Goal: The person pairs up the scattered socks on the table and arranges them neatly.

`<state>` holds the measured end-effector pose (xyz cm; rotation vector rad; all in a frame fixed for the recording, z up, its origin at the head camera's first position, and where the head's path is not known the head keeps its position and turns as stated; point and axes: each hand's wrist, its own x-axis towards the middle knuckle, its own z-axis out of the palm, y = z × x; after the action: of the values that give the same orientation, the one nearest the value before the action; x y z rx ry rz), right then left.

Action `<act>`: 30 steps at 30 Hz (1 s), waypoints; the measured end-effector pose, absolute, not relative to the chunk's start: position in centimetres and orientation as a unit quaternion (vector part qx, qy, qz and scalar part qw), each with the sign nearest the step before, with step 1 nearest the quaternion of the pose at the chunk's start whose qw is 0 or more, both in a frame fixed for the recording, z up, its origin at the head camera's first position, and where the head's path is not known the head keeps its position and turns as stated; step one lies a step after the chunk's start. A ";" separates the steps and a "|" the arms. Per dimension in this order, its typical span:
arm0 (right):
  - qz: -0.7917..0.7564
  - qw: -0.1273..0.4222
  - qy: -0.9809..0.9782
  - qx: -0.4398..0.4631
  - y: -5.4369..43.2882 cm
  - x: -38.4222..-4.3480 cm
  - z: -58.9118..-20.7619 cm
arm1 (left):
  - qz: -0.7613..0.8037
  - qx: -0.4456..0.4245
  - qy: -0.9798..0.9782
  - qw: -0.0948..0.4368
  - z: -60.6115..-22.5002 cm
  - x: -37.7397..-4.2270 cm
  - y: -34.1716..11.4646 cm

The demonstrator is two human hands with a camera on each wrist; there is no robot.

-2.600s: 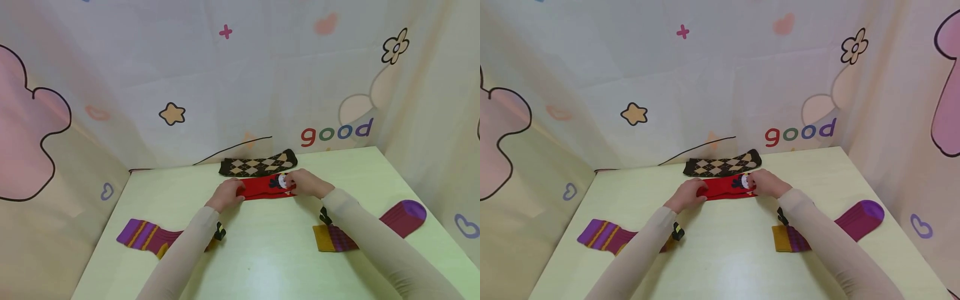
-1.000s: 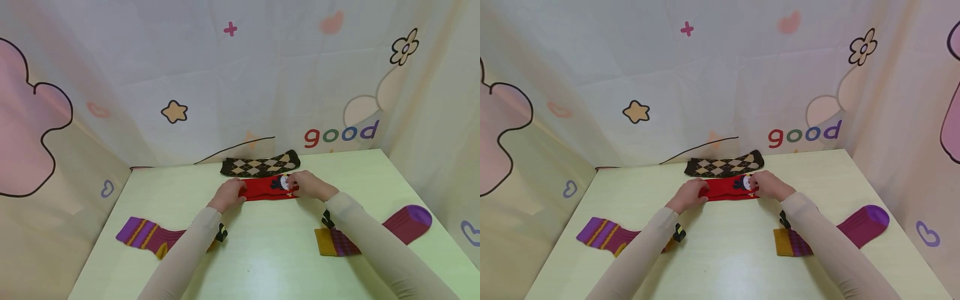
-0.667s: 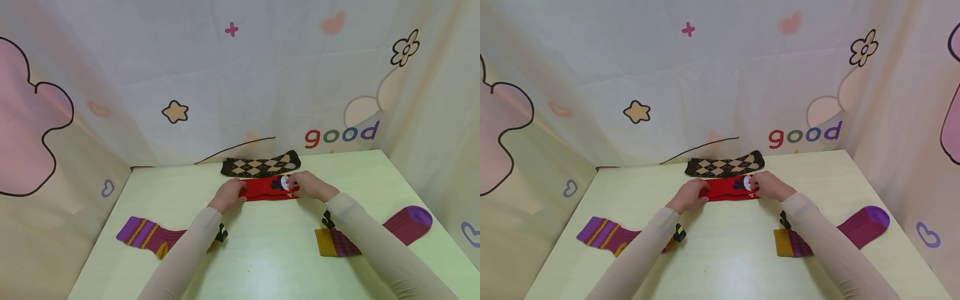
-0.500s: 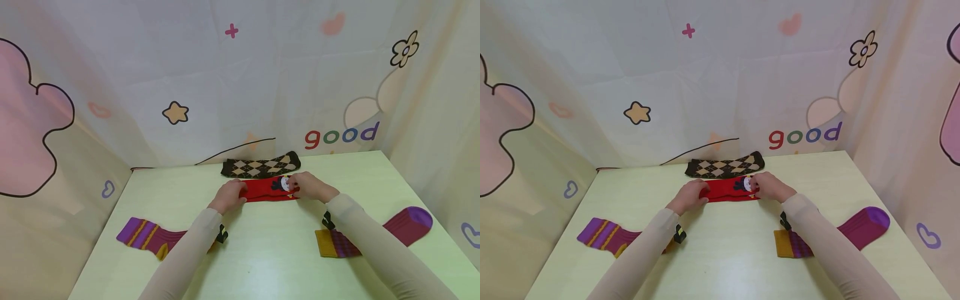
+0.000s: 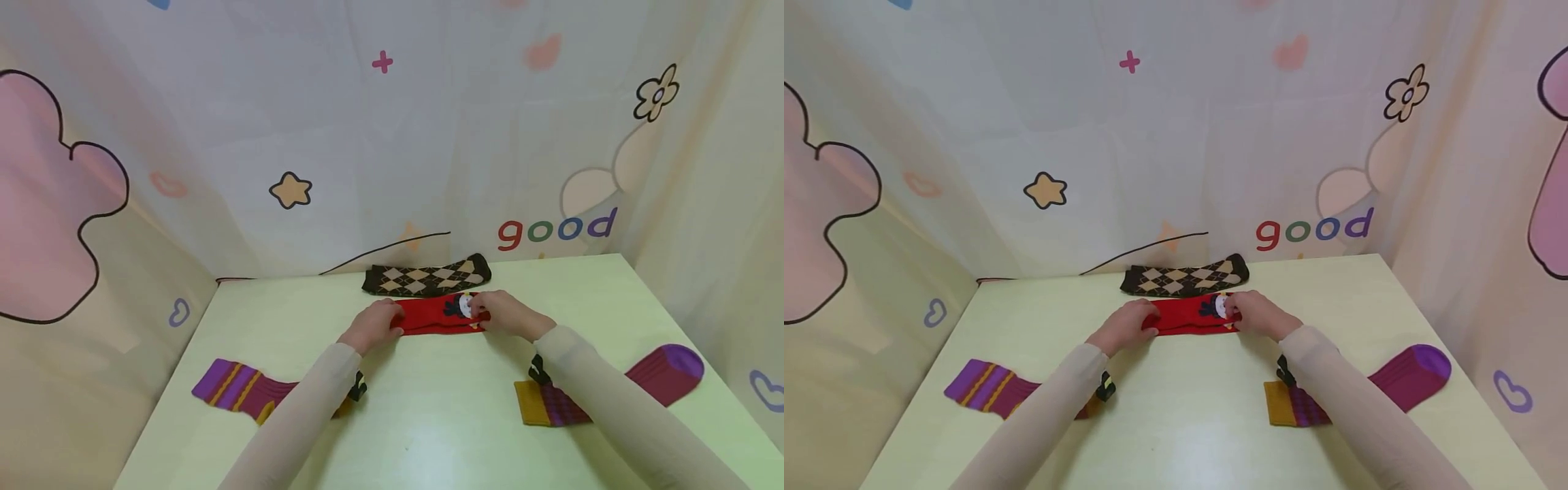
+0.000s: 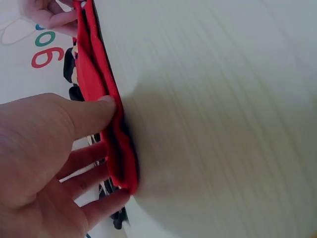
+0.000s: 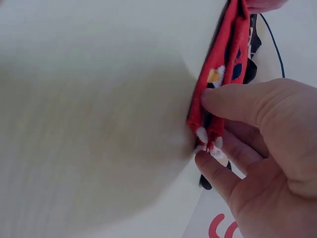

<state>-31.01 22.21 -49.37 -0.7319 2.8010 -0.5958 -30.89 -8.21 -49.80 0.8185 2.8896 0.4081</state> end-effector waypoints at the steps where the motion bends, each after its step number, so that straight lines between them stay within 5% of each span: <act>1: -0.199 0.092 0.943 -0.250 22.3 -30.9 -49.3 | 0.137 0.275 0.950 0.054 -49.8 -30.9 -8.3; 13: -0.189 0.101 0.934 -0.286 21.8 -30.3 -48.8 | 0.142 0.311 0.940 0.018 -49.7 -30.5 -9.5; 30: -0.150 0.022 0.934 -0.322 19.8 -28.3 -47.8 | 0.138 0.290 0.945 -0.060 -48.7 -28.6 -14.1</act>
<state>-28.33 19.83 -47.82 -0.9987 2.8955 -0.4656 -28.56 -14.07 -48.74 0.9462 3.0878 0.4498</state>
